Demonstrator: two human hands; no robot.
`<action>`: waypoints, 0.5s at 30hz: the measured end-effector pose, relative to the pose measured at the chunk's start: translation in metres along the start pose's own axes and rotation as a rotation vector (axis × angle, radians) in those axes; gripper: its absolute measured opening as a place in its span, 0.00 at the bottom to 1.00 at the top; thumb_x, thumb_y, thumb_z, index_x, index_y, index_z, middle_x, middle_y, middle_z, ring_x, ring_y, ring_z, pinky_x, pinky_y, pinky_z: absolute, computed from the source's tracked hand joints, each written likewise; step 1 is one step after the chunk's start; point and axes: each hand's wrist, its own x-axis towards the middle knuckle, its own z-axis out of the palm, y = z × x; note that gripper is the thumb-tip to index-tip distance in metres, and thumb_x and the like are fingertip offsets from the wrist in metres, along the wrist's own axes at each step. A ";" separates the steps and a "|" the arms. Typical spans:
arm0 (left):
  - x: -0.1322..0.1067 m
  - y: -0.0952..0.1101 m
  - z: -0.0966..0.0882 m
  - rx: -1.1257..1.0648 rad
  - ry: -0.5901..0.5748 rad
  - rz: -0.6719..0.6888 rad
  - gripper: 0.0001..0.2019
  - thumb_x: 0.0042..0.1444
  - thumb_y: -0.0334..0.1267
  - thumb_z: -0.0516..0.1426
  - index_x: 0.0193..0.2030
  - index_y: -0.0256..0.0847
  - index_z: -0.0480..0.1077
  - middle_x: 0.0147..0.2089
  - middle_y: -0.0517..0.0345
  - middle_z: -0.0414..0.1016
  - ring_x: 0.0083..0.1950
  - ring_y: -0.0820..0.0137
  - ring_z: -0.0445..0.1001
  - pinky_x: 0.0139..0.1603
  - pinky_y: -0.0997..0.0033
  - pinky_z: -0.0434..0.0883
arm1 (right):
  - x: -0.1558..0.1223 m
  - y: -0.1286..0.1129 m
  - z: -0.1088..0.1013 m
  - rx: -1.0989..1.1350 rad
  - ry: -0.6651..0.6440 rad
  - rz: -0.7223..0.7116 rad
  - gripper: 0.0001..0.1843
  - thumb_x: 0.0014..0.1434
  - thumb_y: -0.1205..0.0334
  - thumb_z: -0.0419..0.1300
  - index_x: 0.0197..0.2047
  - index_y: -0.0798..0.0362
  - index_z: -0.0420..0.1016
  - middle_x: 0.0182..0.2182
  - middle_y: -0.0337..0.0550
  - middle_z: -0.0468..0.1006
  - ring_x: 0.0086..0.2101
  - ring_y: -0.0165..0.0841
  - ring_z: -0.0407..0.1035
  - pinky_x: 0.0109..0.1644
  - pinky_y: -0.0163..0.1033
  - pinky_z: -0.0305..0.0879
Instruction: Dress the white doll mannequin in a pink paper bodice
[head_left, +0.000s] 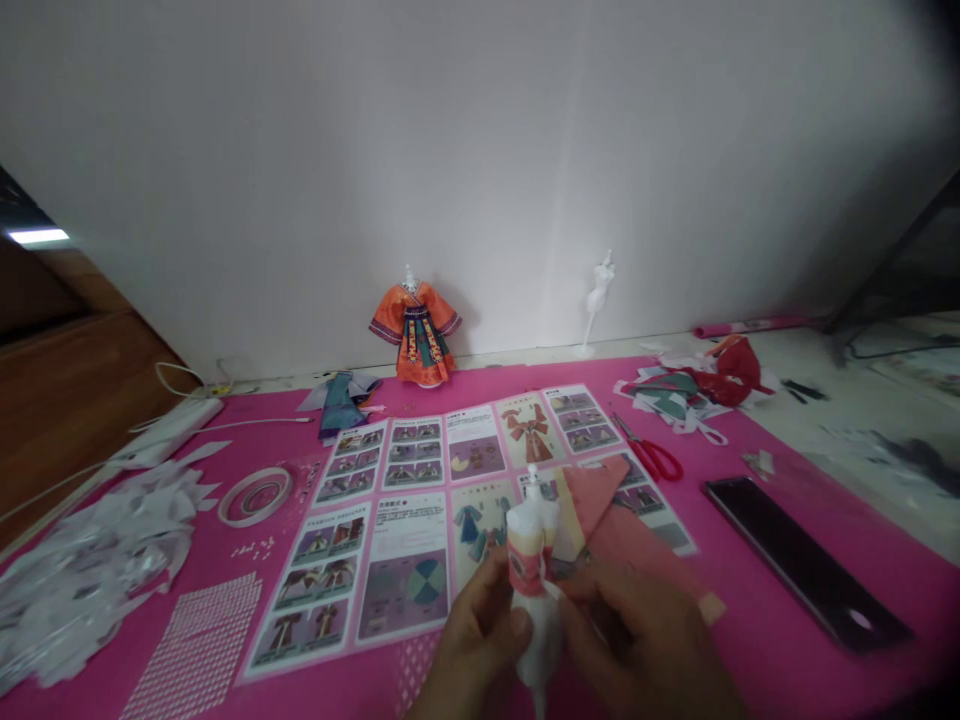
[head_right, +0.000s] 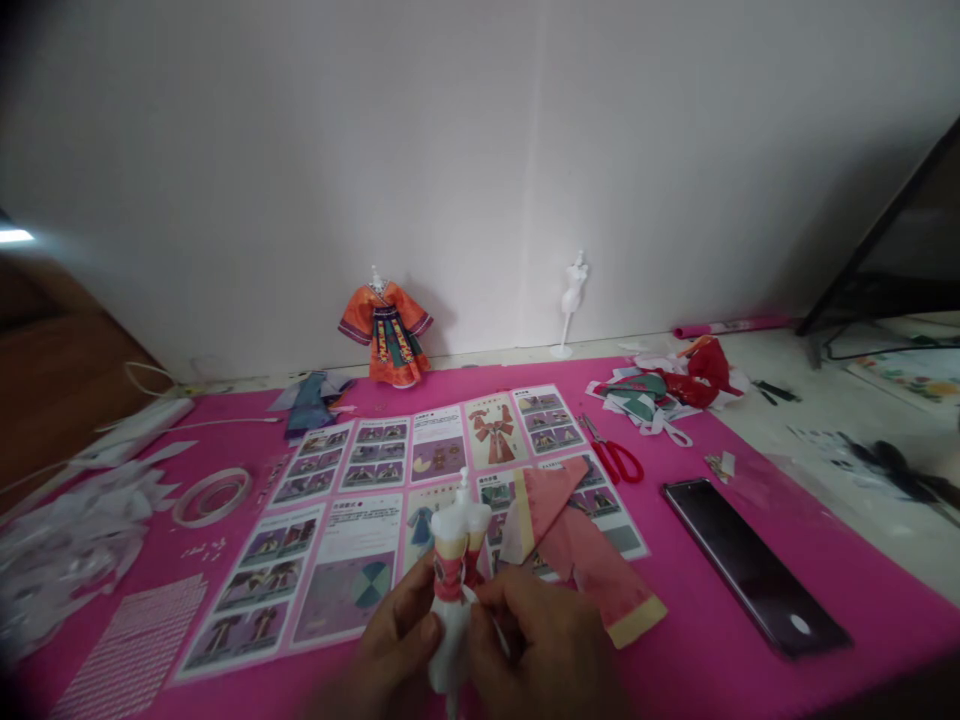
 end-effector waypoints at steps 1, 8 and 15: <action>0.000 0.000 0.000 0.007 0.000 -0.001 0.27 0.51 0.41 0.64 0.58 0.45 0.67 0.54 0.50 0.74 0.64 0.55 0.61 0.63 0.59 0.56 | 0.000 0.000 0.001 0.001 -0.007 0.004 0.11 0.60 0.64 0.53 0.29 0.51 0.75 0.18 0.34 0.73 0.19 0.27 0.67 0.22 0.31 0.57; -0.001 0.001 0.000 0.015 -0.006 -0.005 0.27 0.52 0.41 0.63 0.59 0.46 0.67 0.55 0.49 0.73 0.66 0.55 0.59 0.64 0.58 0.55 | 0.000 -0.002 0.004 0.034 0.017 0.039 0.10 0.59 0.64 0.54 0.30 0.52 0.76 0.19 0.34 0.74 0.19 0.27 0.68 0.23 0.31 0.57; -0.002 0.002 0.001 0.031 -0.010 0.003 0.27 0.51 0.42 0.64 0.59 0.46 0.68 0.57 0.49 0.71 0.66 0.54 0.57 0.64 0.59 0.54 | 0.001 0.001 0.007 -0.016 0.025 -0.052 0.10 0.58 0.67 0.53 0.29 0.52 0.74 0.18 0.34 0.74 0.19 0.27 0.67 0.22 0.31 0.56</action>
